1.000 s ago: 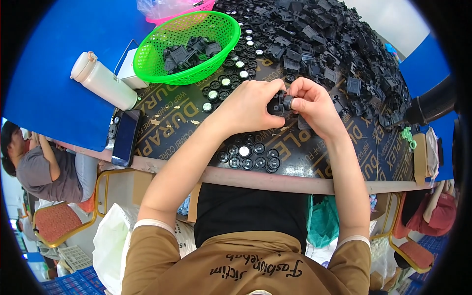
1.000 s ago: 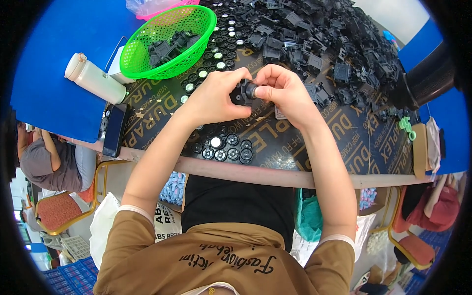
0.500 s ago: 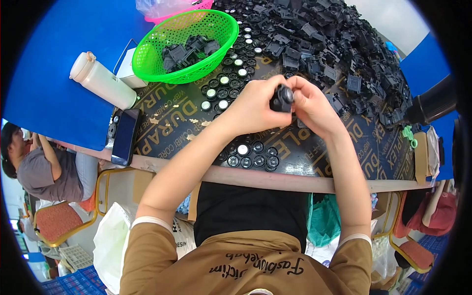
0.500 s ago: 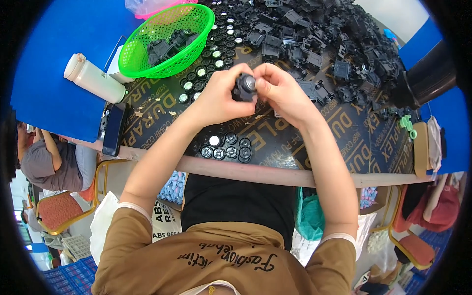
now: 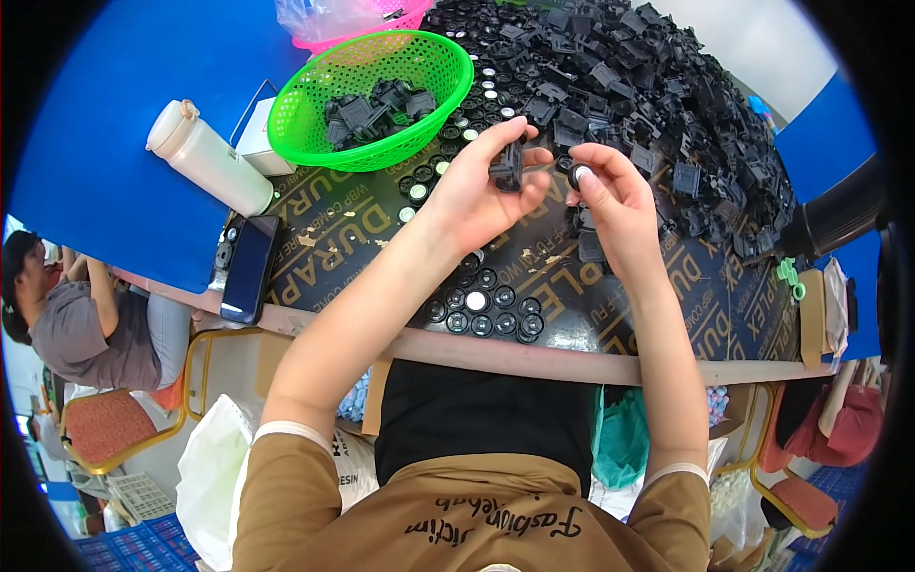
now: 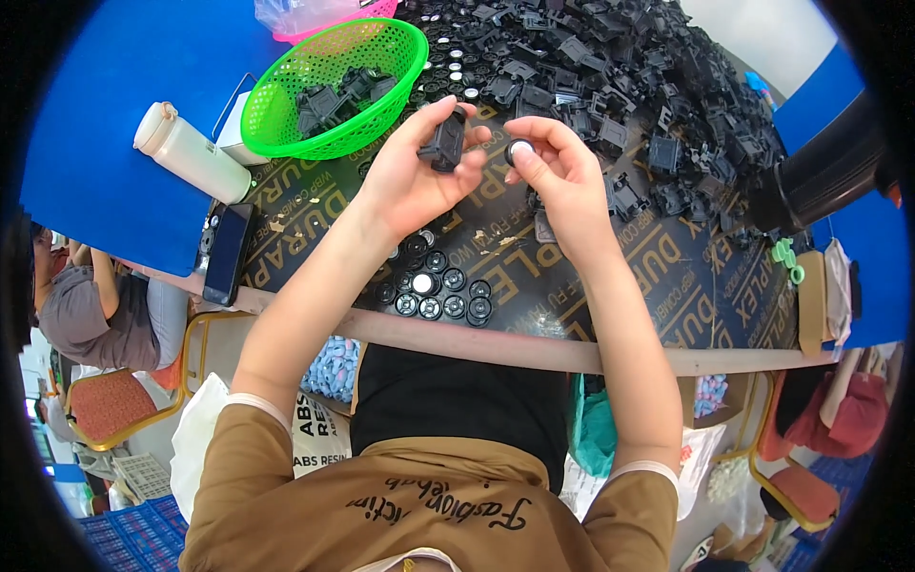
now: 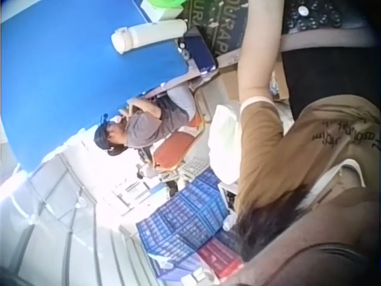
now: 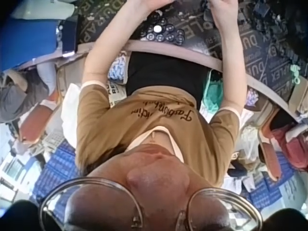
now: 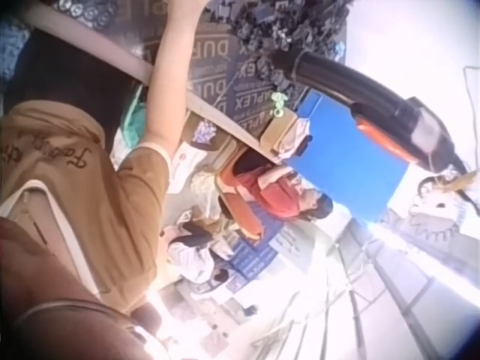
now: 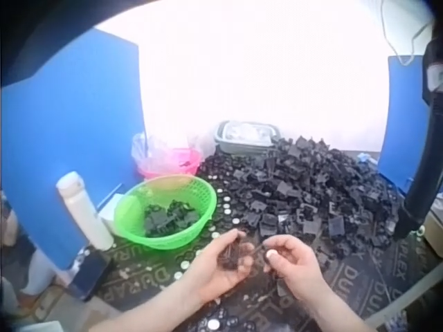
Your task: Assembling small plastic components for a toy or electronic device at a factory workbench.
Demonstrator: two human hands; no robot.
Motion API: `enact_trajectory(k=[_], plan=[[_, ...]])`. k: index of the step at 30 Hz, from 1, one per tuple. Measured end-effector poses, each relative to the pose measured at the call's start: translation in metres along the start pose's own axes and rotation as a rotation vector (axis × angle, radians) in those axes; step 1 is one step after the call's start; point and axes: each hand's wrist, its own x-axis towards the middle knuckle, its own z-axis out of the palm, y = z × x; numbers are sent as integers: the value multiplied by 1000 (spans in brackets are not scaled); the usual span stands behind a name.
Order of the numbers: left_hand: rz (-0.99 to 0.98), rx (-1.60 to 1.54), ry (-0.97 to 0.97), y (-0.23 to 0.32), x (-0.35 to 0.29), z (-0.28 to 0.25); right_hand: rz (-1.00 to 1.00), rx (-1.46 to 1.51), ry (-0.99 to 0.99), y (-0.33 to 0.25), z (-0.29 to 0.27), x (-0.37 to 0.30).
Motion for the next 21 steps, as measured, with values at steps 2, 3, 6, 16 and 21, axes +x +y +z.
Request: enact_trajectory(k=[2, 3, 6, 16, 21], plan=[[-70, -178, 4, -2, 12, -5, -135, -127, -15, -1, 4, -2], [-69, -177, 5, -4, 17, -10, -212, -171, 10, -1, 7, -2], [-100, -267, -113, -17, 25, -9, -370, -366, 47, -4, 17, -5], [53, -208, -14, -24, 8, 1, -455, -728, 89, -6, 20, -11], [81, -170, -11, -26, 5, 6, -703, -932, 20, 0, 21, -4]])
